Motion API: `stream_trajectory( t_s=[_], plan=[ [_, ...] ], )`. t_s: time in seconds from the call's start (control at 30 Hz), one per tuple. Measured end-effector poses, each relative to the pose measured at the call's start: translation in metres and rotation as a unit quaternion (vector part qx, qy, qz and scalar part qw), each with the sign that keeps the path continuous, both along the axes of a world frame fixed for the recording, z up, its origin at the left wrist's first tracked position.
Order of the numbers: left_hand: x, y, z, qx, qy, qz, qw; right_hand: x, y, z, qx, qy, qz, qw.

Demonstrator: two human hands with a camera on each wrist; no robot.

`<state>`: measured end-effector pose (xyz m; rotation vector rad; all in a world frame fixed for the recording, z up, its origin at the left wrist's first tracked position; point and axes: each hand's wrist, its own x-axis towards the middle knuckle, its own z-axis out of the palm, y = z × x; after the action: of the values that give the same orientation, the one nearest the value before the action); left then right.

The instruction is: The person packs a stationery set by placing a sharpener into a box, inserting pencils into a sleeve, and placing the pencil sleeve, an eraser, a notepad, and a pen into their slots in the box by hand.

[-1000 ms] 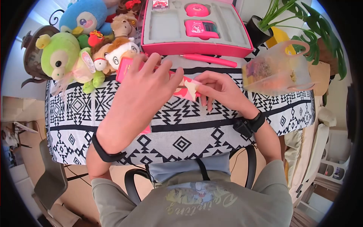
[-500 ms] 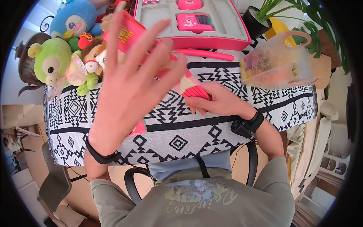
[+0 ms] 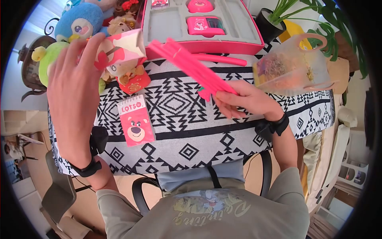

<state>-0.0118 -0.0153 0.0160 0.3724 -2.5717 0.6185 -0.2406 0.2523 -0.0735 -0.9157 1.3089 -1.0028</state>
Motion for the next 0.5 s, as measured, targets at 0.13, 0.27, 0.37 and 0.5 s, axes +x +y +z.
stream_trajectory(
  t_s=[0.13,0.27,0.37,0.5],
  plan=[
    [0.004,0.017,-0.009,0.122,-0.050,0.026,0.991,-0.009,0.006,-0.005,-0.031,-0.003,-0.046,0.998],
    [-0.011,0.035,-0.014,0.262,-0.143,-0.080,0.951,-0.002,-0.001,-0.017,-0.090,-0.038,-0.102,0.990],
    [-0.024,0.041,-0.026,0.210,-0.107,-0.172,0.957,0.010,-0.005,-0.023,-0.080,-0.046,-0.136,0.986],
    [-0.031,0.047,-0.039,0.219,-0.144,-0.214,0.941,0.015,-0.008,-0.033,-0.116,-0.033,-0.136,0.983]
  ],
)
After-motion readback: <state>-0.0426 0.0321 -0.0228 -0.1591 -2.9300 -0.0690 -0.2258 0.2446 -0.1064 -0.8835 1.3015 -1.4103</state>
